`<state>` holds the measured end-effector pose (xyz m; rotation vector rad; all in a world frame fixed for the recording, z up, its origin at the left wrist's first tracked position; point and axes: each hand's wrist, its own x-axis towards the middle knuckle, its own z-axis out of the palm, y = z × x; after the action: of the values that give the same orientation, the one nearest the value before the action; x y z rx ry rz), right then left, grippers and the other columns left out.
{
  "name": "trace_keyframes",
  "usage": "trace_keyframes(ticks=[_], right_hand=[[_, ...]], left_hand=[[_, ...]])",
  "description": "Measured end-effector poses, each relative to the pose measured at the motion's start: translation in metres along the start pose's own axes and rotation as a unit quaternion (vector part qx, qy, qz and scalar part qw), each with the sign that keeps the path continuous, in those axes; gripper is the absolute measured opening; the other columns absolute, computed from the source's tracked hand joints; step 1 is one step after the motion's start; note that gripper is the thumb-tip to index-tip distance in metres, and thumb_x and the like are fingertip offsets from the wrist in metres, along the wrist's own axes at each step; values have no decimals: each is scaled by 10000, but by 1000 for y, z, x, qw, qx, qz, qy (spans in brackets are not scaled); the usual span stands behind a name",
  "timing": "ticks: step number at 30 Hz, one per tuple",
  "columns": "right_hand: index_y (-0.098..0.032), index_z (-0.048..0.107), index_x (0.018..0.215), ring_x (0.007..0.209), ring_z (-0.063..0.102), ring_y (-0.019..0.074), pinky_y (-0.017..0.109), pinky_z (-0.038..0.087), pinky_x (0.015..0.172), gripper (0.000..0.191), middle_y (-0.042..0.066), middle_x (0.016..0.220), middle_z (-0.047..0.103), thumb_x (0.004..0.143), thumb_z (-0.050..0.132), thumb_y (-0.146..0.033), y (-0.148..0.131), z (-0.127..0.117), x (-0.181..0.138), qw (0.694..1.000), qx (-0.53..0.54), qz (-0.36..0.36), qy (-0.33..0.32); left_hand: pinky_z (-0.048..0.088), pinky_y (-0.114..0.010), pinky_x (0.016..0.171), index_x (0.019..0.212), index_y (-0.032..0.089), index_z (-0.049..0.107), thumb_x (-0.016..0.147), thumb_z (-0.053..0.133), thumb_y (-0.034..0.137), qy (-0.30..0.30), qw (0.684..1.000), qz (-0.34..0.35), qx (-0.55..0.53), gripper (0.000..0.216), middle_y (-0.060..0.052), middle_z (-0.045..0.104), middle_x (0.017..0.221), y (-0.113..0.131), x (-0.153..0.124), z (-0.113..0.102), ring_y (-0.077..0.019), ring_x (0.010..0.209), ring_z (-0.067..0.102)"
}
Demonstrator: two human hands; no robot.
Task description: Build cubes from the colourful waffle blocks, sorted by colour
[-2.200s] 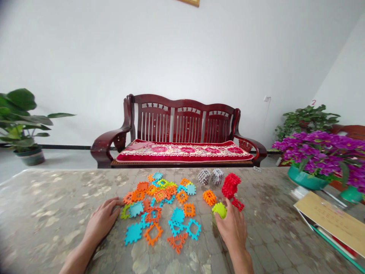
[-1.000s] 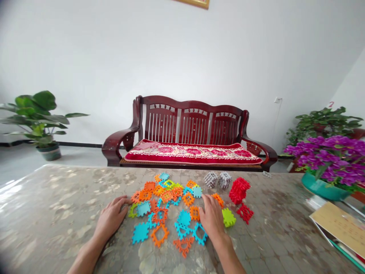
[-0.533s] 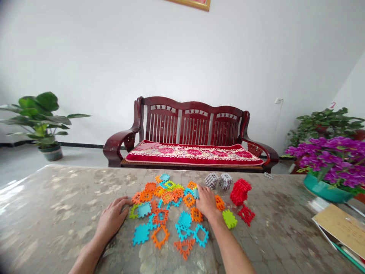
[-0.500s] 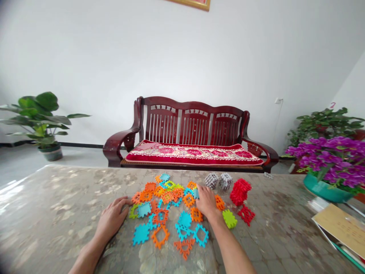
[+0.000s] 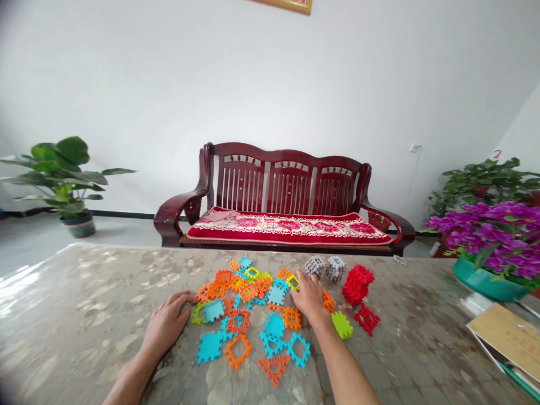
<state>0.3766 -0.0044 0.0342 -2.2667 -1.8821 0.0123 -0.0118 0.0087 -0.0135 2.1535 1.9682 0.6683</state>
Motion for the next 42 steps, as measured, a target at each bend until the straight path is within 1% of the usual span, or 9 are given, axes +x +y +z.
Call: trace_keyframes(ticks=[3,7,12,18,24,27,30,34,42], right_hand=[[-210,508,1386,1227,521,298,398,375,983,561,120,1273,656,839,598,-295,-3,4,0,1000,-16,7,-6],[-203,510,1378,1199,539,285,372,380,961,544,117,1265,660,844,591,-273,-5,9,2,999,-30,13,3],[-174,513,1369,1171,568,277,353,391,965,562,120,1246,666,821,605,-252,-4,12,-4,999,-12,16,39],[-138,467,1385,1146,587,261,342,405,994,613,105,1233,659,795,597,-244,4,2,-39,991,54,20,118],[-123,432,1391,1139,585,281,366,420,977,605,125,1223,644,812,525,-271,49,-12,-87,980,45,80,174],[-119,422,1396,1112,591,291,376,423,961,608,129,1194,649,815,509,-276,70,-14,-106,978,13,117,174],[-130,427,1403,1095,592,306,396,429,931,603,129,1187,649,825,507,-282,79,-14,-117,975,-26,152,158],[-143,419,1418,1076,595,315,409,437,888,599,124,1181,654,844,503,-297,76,-17,-120,973,-47,183,137],[-173,432,1413,1108,587,303,393,435,876,577,110,1205,652,857,509,-306,69,-22,-117,972,-59,199,110]], left_hand=[[432,-377,1028,1016,306,709,868,442,254,-5,1000,0,-2,310,-14,634,1318,-1,0,0,-220,1214,581],[424,-387,1040,1026,299,709,876,438,254,-11,1000,-4,-4,313,-19,630,1323,0,1,0,-222,1220,574],[423,-386,1050,1020,299,711,876,439,250,-7,1000,-2,-1,312,-17,634,1319,2,0,-1,-219,1220,574],[460,-398,1016,1016,311,721,868,438,261,-2,1000,-3,12,323,-13,639,1321,1,1,-1,-233,1204,598],[472,-383,1009,1015,311,719,881,421,296,5,1000,12,19,328,-8,654,1290,-6,4,5,-228,1197,608],[470,-375,1009,1018,310,719,883,424,307,7,1000,19,22,325,-11,656,1290,-8,4,6,-226,1196,608],[471,-362,1003,1022,312,717,890,415,314,6,999,19,28,329,-10,656,1294,-8,4,6,-217,1199,606],[468,-359,1010,1044,315,712,888,414,313,4,999,18,31,337,-8,653,1301,-8,4,5,-213,1194,609],[470,-369,1010,1045,306,711,889,412,323,0,1000,20,24,337,-17,649,1301,-9,5,6,-222,1187,612]])
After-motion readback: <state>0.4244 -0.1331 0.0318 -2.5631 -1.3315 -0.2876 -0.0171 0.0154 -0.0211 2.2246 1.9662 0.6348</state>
